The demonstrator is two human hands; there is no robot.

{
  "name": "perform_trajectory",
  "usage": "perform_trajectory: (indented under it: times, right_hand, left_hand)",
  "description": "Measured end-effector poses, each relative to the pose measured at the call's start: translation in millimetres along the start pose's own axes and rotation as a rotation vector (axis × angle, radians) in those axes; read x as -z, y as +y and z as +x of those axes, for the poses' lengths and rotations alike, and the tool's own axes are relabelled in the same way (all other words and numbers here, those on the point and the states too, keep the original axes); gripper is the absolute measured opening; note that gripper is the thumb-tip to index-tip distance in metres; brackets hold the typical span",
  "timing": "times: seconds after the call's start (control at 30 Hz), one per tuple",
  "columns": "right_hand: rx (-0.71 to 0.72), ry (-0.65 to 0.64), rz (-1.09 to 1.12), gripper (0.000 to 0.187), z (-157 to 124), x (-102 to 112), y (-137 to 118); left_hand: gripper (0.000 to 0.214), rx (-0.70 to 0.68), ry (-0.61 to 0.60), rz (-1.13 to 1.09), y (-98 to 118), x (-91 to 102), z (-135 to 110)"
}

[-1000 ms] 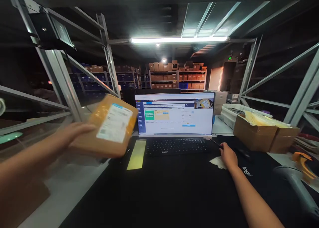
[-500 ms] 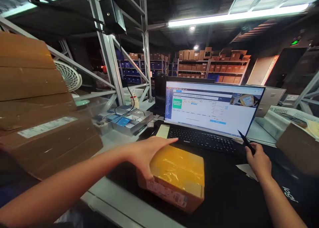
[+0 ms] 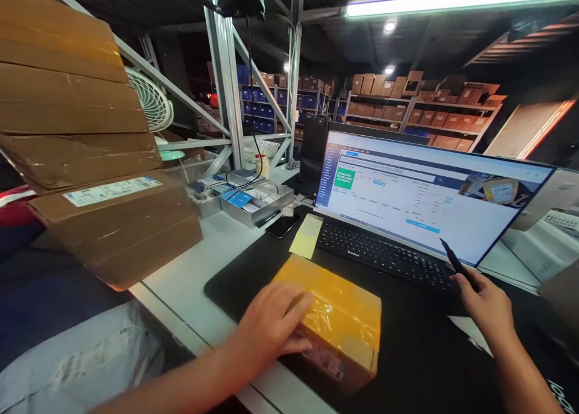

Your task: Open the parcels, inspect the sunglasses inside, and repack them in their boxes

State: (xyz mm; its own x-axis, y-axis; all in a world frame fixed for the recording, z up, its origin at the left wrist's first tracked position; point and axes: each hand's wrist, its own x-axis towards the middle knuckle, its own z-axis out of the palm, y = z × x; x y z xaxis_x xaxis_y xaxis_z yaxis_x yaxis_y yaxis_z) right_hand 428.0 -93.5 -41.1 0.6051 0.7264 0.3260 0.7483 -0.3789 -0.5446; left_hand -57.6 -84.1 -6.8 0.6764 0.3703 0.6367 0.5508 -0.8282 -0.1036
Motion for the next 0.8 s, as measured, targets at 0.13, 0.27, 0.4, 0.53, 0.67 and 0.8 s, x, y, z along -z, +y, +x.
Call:
perform_trajectory:
  times: [0.13,0.27,0.4,0.53,0.67,0.8]
  right_hand:
    - [0.181,-0.048,0.069,0.058,-37,17,-66]
    - [0.563,-0.268,0.148,0.048,-83,23,-141]
    - [0.911,-0.521,-0.014,0.042,-108,21,-213]
    - [1.041,-0.559,-0.267,0.044,-114,19,-268]
    - [1.144,-0.569,-0.474,0.057,-115,26,-296]
    - [1.170,-0.688,-0.654,0.056,-113,43,-307]
  left_hand:
    - [0.042,0.187,0.289,-0.026,21,-24.0,-30]
    - [0.038,0.231,0.380,-0.098,30,-33.2,-34]
    - [0.039,0.251,0.398,-0.118,31,-36.0,-37]
    - [0.038,0.260,0.407,-0.083,30,-37.6,-38]
    - [0.036,0.271,0.422,-0.064,30,-35.4,-34]
    - [0.034,0.254,0.430,-0.073,30,-32.2,-30]
